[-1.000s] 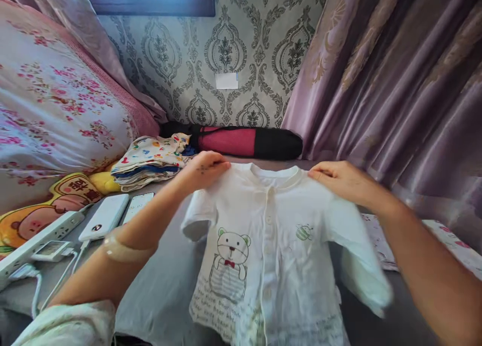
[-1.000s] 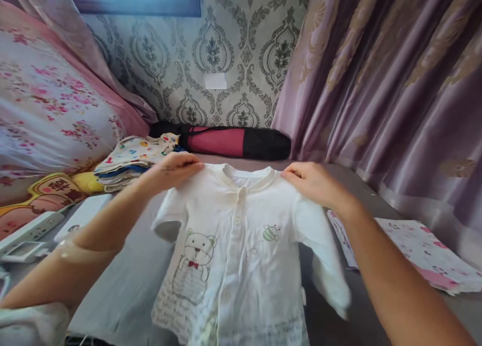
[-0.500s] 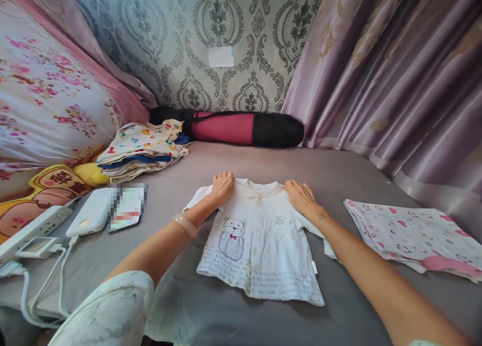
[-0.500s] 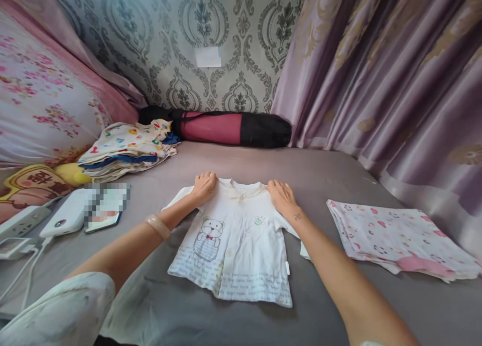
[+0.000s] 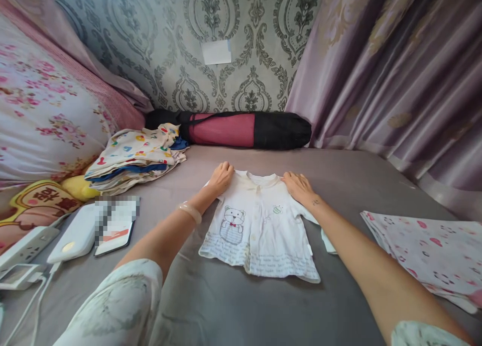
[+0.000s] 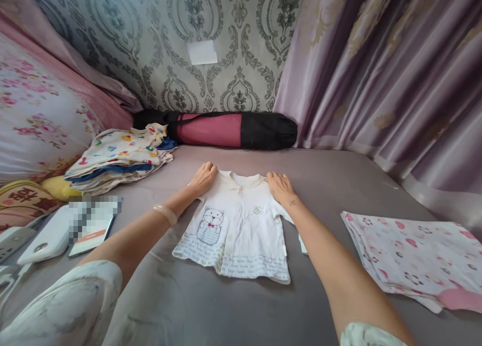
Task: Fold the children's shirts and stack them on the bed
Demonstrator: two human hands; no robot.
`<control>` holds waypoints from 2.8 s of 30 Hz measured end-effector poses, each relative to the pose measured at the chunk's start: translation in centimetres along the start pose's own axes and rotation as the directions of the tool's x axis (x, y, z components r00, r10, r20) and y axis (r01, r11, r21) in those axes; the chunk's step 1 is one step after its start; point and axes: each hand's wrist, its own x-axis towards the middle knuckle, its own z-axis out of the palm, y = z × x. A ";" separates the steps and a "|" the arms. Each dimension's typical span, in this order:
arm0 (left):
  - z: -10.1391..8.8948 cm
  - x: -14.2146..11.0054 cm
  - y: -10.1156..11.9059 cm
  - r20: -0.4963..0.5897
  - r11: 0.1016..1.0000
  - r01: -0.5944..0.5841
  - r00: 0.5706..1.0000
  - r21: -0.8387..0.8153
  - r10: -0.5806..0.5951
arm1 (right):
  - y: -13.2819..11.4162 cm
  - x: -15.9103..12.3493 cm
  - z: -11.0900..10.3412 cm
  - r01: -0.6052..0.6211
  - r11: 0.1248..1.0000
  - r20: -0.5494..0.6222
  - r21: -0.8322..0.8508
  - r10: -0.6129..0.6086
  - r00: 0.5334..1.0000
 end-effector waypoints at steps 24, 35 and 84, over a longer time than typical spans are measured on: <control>1.1 6.4 0.9 0.218 0.951 0.227 0.959 -0.210 -0.181 | -0.4 7.4 1.0 -0.055 0.914 0.021 0.403 0.051 0.998; 2.2 5.4 2.0 0.066 0.970 0.223 0.974 -0.099 -0.217 | 2.1 5.3 1.1 -0.205 0.739 0.065 0.642 0.214 0.975; 0.9 5.5 17.4 0.309 0.920 -0.007 0.941 -0.392 0.138 | 12.4 -11.0 -1.9 -0.648 0.757 0.035 0.083 0.648 0.761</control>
